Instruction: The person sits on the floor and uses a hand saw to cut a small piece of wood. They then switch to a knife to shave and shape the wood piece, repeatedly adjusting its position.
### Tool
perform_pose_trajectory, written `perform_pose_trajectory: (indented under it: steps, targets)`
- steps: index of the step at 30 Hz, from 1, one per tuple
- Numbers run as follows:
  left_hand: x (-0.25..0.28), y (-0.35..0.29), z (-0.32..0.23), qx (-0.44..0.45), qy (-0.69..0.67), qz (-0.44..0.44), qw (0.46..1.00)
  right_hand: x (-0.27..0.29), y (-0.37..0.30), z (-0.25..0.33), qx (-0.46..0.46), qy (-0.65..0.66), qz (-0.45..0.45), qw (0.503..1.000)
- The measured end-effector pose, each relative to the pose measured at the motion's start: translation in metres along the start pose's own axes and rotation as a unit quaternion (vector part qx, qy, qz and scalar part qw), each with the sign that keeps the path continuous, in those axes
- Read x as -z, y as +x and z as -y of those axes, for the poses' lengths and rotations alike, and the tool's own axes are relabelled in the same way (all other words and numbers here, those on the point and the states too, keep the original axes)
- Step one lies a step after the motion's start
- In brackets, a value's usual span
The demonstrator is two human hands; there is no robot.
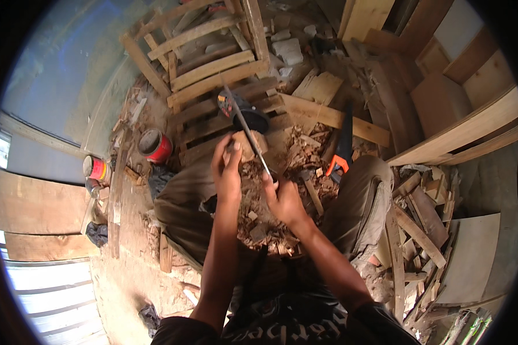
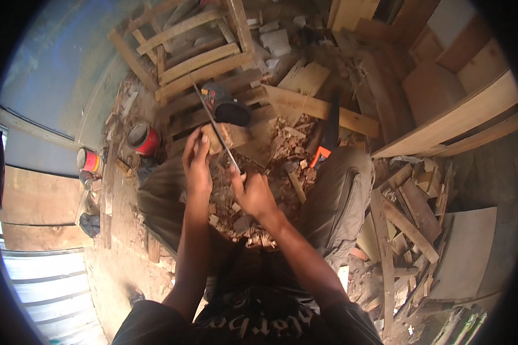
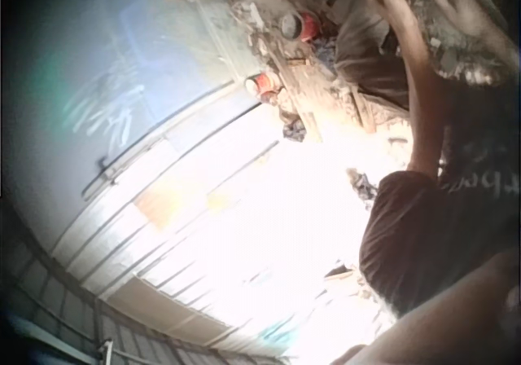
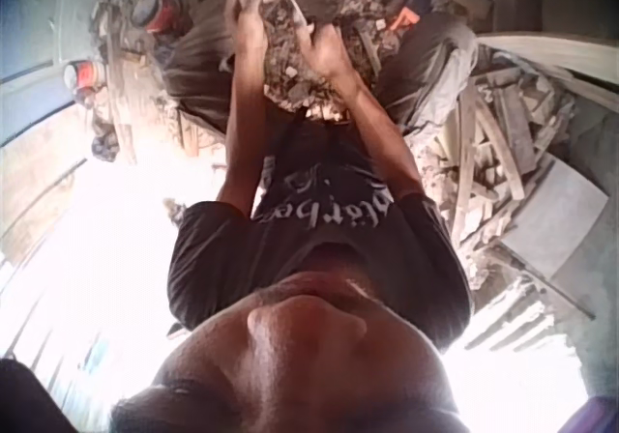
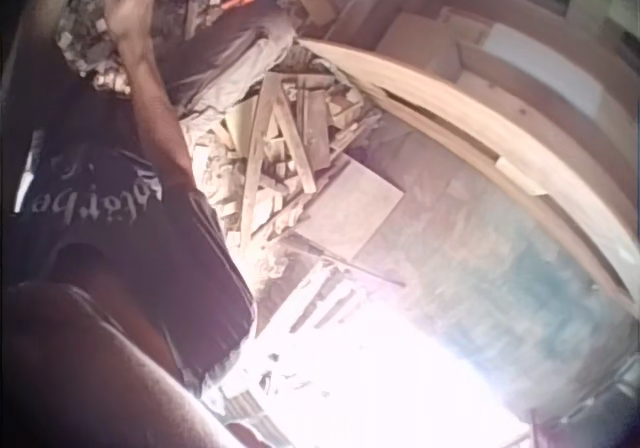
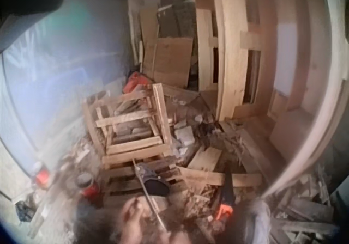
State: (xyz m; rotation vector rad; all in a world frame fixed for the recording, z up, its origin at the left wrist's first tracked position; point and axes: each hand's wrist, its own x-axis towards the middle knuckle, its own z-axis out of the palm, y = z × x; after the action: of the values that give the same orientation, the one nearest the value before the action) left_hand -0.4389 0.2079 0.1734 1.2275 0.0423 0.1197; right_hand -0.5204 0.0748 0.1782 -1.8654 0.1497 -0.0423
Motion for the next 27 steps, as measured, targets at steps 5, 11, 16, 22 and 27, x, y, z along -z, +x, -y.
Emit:
perform_pose_trajectory:
  steps: [5,11,16,22,27]
  targets:
    - [0.002,0.000,-0.005,0.012,0.000,0.000,1.000,0.002,-0.006,0.015,0.010,-0.015,-0.022,1.000]
    - [0.000,-0.001,0.001,0.023,0.054,-0.004,0.998,0.024,-0.014,0.087,0.200,0.128,-0.102,0.966]
    - [-0.011,0.000,0.009,-0.035,-0.003,-0.005,0.999,0.005,-0.002,0.010,0.014,-0.065,-0.058,0.996]
    - [-0.012,-0.004,-0.002,0.000,0.006,0.021,1.000,0.016,0.003,0.014,-0.066,-0.018,0.007,0.998]
    - [-0.007,-0.001,-0.001,0.030,0.062,-0.015,0.998,0.033,-0.007,0.064,0.089,0.110,-0.056,0.988]
